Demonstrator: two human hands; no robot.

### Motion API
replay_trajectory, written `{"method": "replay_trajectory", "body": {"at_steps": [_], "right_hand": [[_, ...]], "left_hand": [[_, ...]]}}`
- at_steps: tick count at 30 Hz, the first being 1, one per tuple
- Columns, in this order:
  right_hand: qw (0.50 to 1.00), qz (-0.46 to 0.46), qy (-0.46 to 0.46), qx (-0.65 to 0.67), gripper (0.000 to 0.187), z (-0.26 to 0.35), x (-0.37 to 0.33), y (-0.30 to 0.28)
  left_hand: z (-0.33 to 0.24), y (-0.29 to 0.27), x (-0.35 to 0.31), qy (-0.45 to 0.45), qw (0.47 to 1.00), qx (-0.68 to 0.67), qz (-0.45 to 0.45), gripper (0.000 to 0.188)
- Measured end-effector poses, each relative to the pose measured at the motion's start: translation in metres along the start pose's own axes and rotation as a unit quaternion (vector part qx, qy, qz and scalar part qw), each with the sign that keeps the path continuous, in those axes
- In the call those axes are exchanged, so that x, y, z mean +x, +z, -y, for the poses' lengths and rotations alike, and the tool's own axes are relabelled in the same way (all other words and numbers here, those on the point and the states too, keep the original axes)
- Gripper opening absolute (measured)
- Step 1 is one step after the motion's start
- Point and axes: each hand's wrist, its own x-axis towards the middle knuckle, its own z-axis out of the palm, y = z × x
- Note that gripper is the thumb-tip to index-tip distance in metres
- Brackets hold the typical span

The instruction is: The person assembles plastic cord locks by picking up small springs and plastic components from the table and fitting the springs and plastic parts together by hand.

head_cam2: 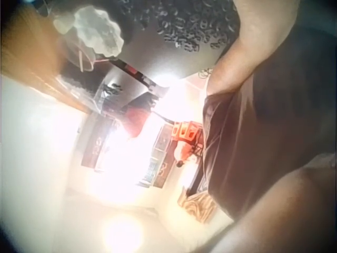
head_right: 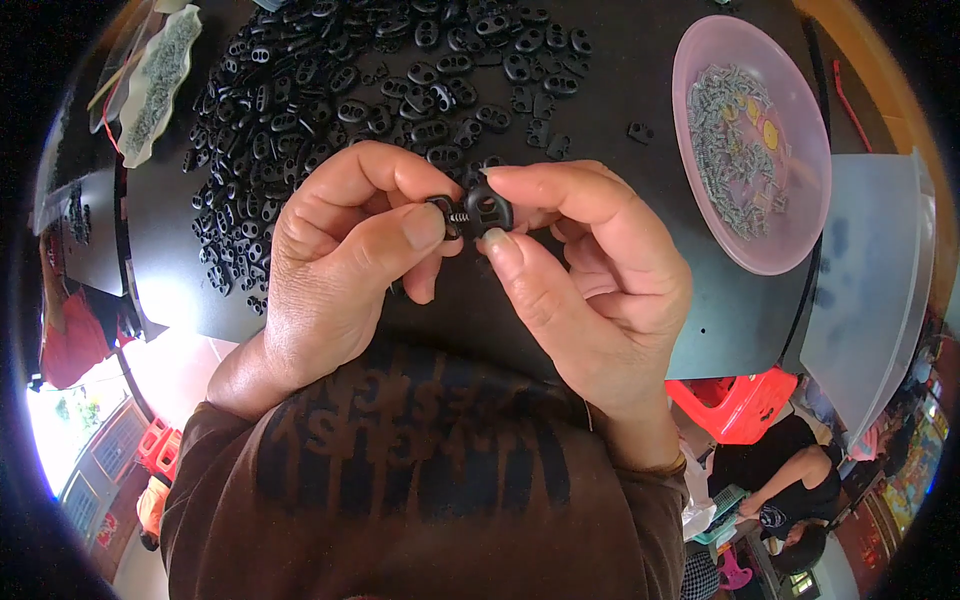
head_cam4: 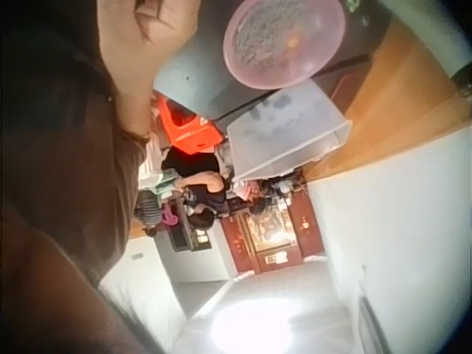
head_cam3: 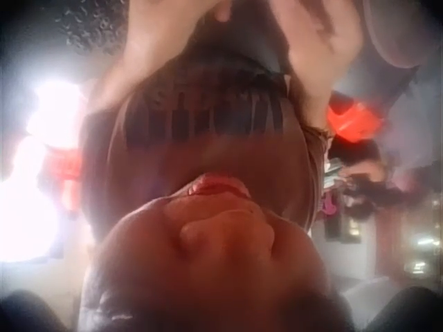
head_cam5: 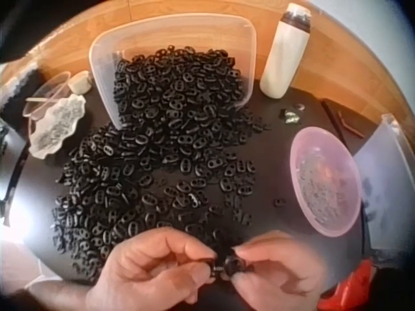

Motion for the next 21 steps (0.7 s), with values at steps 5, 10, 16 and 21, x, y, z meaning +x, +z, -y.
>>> {"method": "replay_trajectory", "body": {"at_steps": [5,10,16,21], "right_hand": [[0.999,-0.015,-0.009,-0.033,0.03,-0.0001,-0.001,0.0025],[0.972,-0.024,-0.125,-0.197,0.03,-0.0066,-0.0003,0.0029],[0.982,-0.01,-0.09,-0.163,0.03,-0.0046,-0.0013,0.0034],[0.997,-0.026,-0.038,-0.068,0.028,-0.0031,-0.0025,0.0046]], "left_hand": [[-0.0002,-0.0001,-0.0007,-0.004,1.0,0.012,-0.002,0.013],[0.0013,-0.0006,-0.0018,0.009,1.0,0.014,0.0,0.014],[0.002,-0.0013,-0.002,0.019,0.999,0.03,0.02,0.014],[0.003,0.0017,-0.0022,0.019,0.998,-0.034,0.039,0.018]]}}
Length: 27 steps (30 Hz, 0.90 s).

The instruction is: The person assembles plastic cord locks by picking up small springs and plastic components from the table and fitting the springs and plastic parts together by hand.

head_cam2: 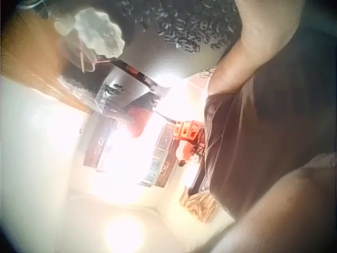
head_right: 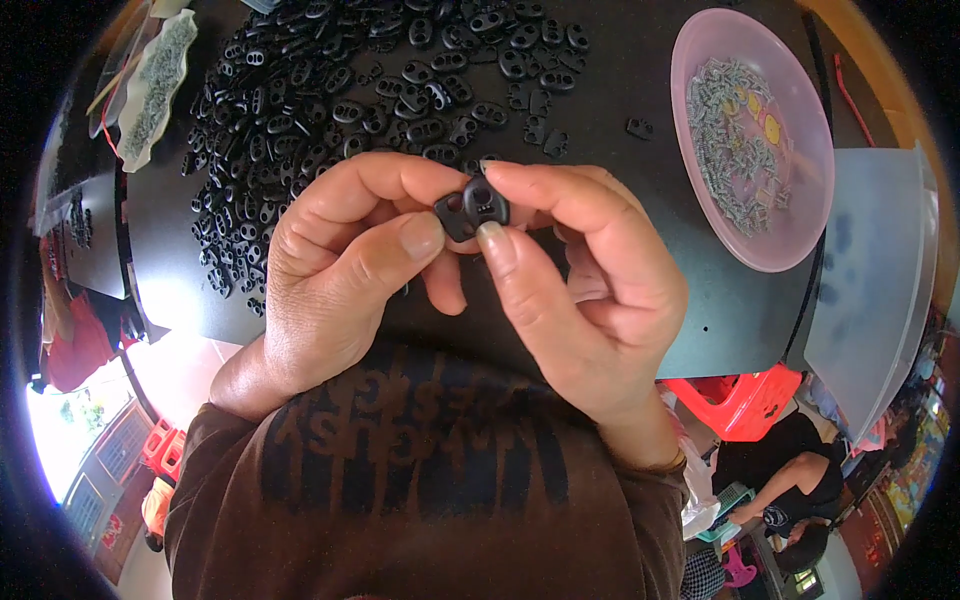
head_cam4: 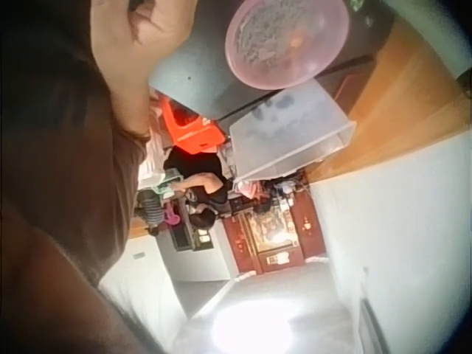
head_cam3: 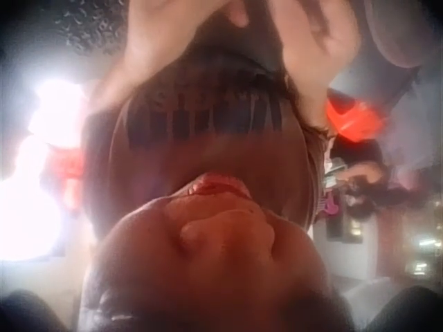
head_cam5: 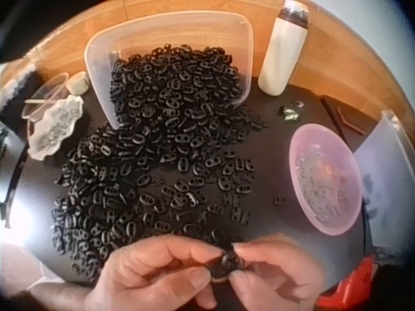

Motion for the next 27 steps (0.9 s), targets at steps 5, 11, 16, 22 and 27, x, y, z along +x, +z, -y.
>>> {"method": "replay_trajectory", "body": {"at_steps": [5,11,16,22,27], "right_hand": [[0.995,-0.011,0.045,0.093,0.027,0.0009,-0.0006,-0.0008],[0.997,-0.004,0.042,0.07,0.026,0.0016,-0.0007,-0.0012],[0.994,-0.019,0.045,0.099,0.024,0.0028,-0.0003,0.0016],[0.994,-0.002,0.043,0.102,0.023,0.0005,-0.0003,0.0015],[0.988,-0.008,0.074,0.139,0.023,0.0034,-0.0015,0.0001]], "left_hand": [[0.002,-0.0023,0.0005,0.003,0.999,0.027,0.023,0.021],[0.0019,-0.0016,0.0006,0.001,0.999,0.026,0.022,0.024],[0.0002,0.0,0.0004,0.002,0.999,0.031,0.012,0.023],[0.0001,0.0002,0.0003,0.023,0.998,0.052,-0.008,0.02],[0.003,-0.0007,-0.0004,0.083,0.989,0.121,0.03,0.023]]}}
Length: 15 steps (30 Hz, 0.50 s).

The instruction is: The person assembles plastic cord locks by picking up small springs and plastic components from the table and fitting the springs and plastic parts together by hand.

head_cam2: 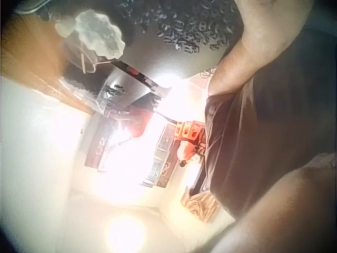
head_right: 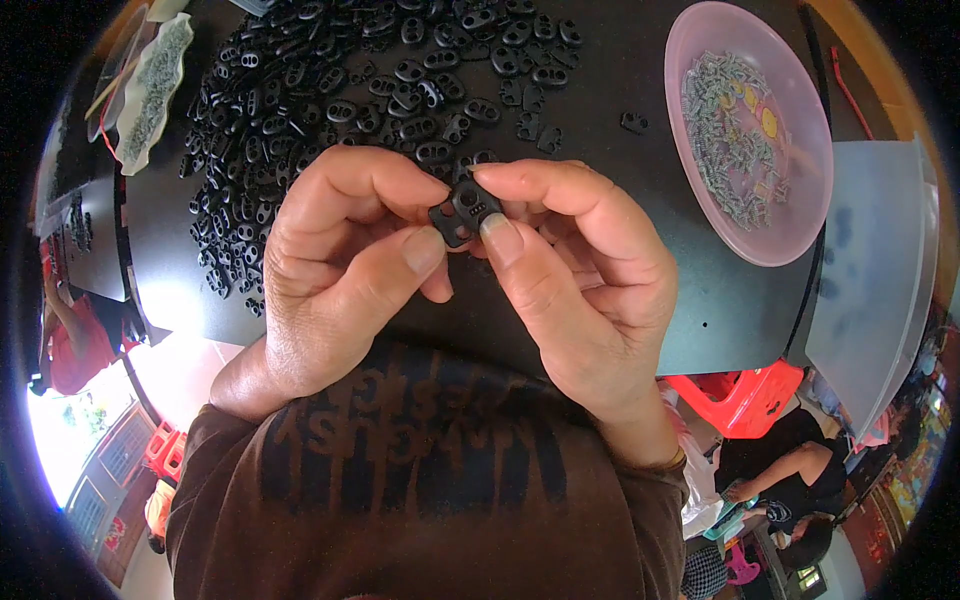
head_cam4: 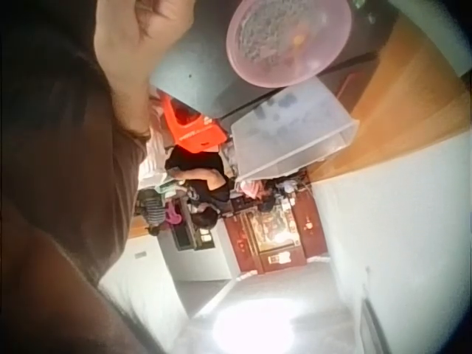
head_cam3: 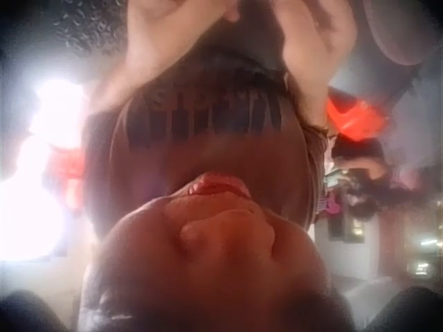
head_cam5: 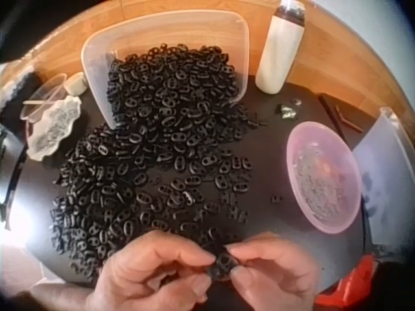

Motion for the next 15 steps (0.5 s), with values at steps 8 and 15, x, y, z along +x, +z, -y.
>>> {"method": "replay_trajectory", "body": {"at_steps": [8,15], "right_hand": [[0.998,-0.035,0.053,0.013,0.021,0.0042,0.0005,-0.0037],[0.996,-0.057,0.055,0.029,0.02,0.0041,-0.001,-0.0062]], "left_hand": [[0.009,-0.0045,0.0083,0.264,0.925,0.272,0.026,0.031],[0.0066,-0.0015,0.007,0.29,0.89,0.352,-0.005,0.026]]}}
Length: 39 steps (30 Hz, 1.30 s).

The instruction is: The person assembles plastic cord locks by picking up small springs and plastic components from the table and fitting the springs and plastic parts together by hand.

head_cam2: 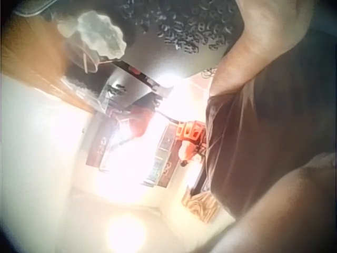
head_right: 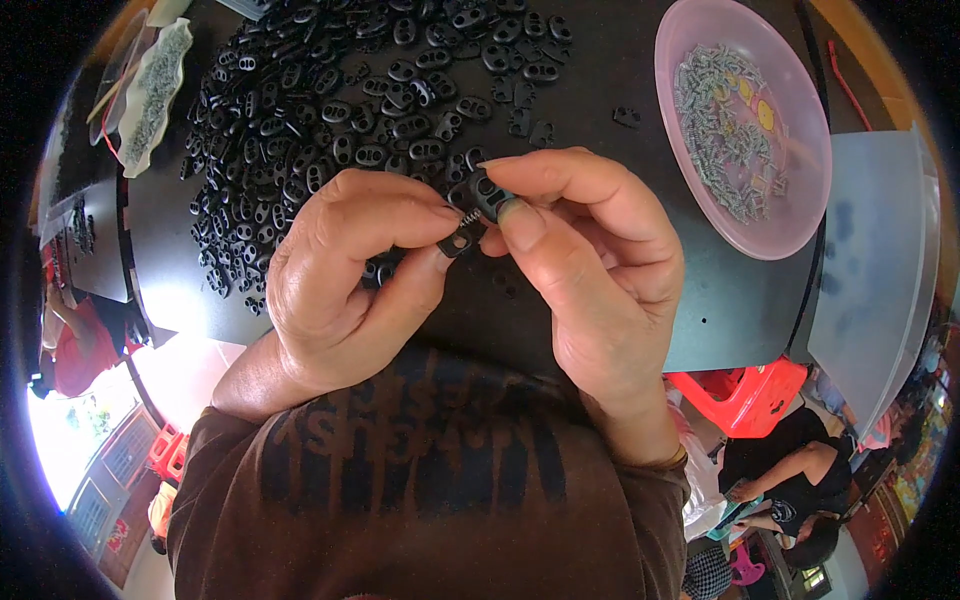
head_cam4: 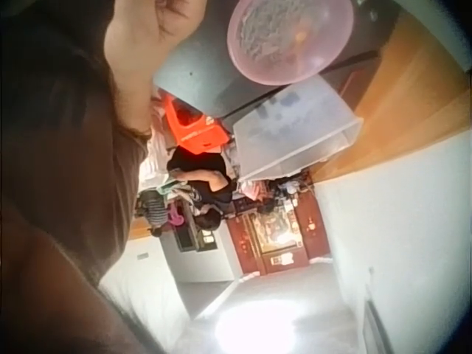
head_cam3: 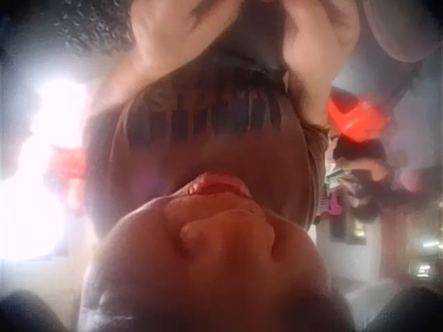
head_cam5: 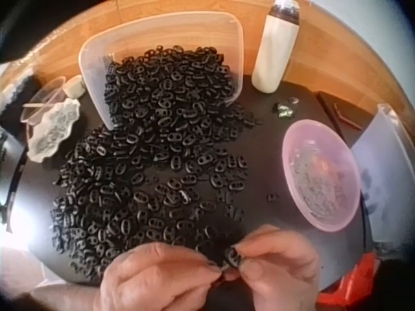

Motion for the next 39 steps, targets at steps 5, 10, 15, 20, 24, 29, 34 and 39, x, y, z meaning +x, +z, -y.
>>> {"method": "replay_trajectory", "body": {"at_steps": [5,10,15,20,24,29,34,39], "right_hand": [[0.999,0.005,-0.017,-0.03,0.02,0.0,0.0,-0.001],[0.997,0.016,-0.037,-0.06,0.021,0.001,0.001,0.0],[0.993,0.013,-0.071,-0.093,0.02,-0.001,0.001,0.002],[0.986,-0.003,-0.114,-0.118,0.02,-0.003,0.001,0.005],[0.983,0.008,-0.131,-0.131,0.02,-0.004,0.002,0.001],[0.982,0.004,-0.132,-0.137,0.021,-0.005,0.001,0.003],[0.984,0.006,-0.126,-0.129,0.021,-0.004,0.0,0.006],[0.98,0.016,-0.145,-0.136,0.021,-0.007,0.001,0.003]], "left_hand": [[0.0,0.0,0.0,-0.052,0.997,-0.05,0.011,0.024],[0.002,-0.001,-0.001,-0.11,0.99,-0.087,0.019,0.02],[-0.012,-0.002,-0.001,-0.308,0.923,-0.233,0.017,0.015],[-0.006,-0.002,-0.003,-0.299,0.919,-0.258,0.023,0.014],[0.0,-0.003,-0.007,-0.207,0.957,-0.201,0.038,0.012],[-0.011,-0.005,-0.001,-0.35,0.886,-0.303,0.026,0.009],[-0.009,-0.005,0.002,-0.429,0.807,-0.407,-0.007,0.006],[-0.008,-0.004,0.003,-0.438,0.798,-0.414,0.0,0.005]]}}
